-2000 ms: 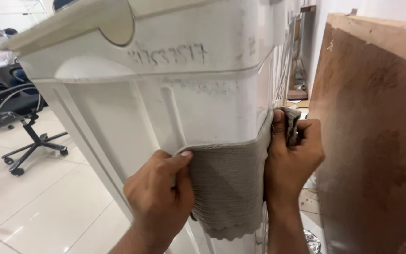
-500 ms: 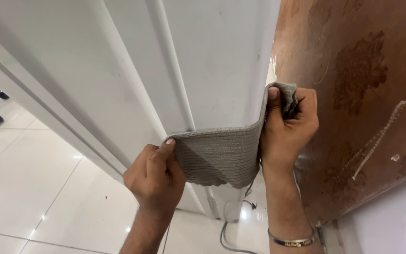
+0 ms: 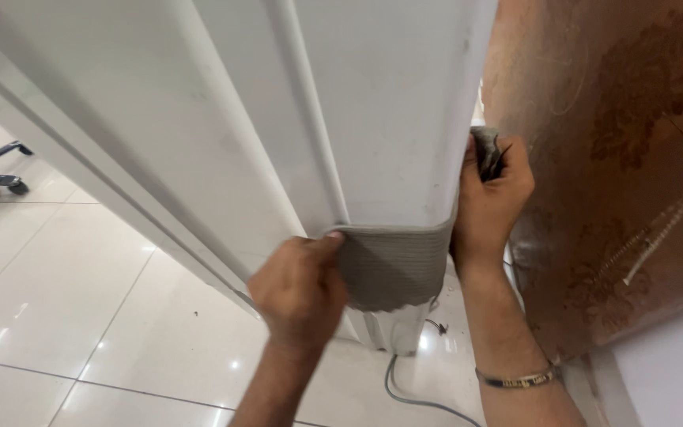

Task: The person wipes the exterior of a white top-loading washing machine with a grey cloth. They clean the lower sides, corners, and top surface, moving around the appliance to reach different areas.

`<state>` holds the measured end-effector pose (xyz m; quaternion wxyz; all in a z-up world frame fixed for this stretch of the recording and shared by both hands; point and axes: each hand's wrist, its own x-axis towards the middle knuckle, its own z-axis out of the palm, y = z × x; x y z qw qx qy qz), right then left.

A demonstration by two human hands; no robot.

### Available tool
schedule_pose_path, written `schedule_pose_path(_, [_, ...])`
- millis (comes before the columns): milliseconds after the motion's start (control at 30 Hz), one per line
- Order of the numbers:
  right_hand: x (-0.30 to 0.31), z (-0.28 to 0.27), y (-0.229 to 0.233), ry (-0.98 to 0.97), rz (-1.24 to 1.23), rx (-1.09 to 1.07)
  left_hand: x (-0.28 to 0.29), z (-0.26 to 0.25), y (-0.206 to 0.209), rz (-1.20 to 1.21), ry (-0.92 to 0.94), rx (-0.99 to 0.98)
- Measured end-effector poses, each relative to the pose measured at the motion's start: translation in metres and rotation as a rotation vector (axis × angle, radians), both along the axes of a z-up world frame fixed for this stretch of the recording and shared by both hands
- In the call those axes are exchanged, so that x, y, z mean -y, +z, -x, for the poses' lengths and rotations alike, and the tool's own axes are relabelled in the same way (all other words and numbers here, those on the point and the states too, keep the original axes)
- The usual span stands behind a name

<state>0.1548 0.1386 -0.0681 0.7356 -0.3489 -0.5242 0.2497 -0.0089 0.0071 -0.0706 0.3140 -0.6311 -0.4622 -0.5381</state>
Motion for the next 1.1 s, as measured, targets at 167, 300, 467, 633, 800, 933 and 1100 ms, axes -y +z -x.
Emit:
schedule_pose_path(167, [0.032, -0.003, -0.014, 0.008, -0.152, 0.047, -0.004, 0.016, -0.028, 0.02, 0.083, 0.168])
schedule_pose_path(300, [0.014, -0.01, -0.037, -0.178, -0.168, 0.207, -0.004, 0.001, -0.04, 0.034, 0.022, 0.125])
schedule_pose_path(467, [-0.024, -0.006, -0.059, -0.105, 0.164, 0.147, 0.002, -0.032, -0.046, 0.114, 0.015, -0.022])
schedule_pose_path(633, [-0.008, -0.004, -0.058, -0.159, 0.034, 0.154, 0.005, -0.023, -0.053, 0.115, 0.064, 0.033])
schedule_pose_path(800, [0.026, -0.009, -0.059, -0.167, -0.086, 0.158, 0.005, -0.003, -0.073, 0.148, 0.156, 0.145])
schedule_pose_path(933, [0.021, -0.02, -0.07, -0.224, -0.076, 0.214, 0.005, -0.014, -0.086, 0.18, 0.121, 0.199])
schedule_pose_path(1100, [-0.013, -0.012, -0.084, -0.194, 0.052, 0.184, 0.01, -0.042, -0.09, 0.215, 0.039, 0.144])
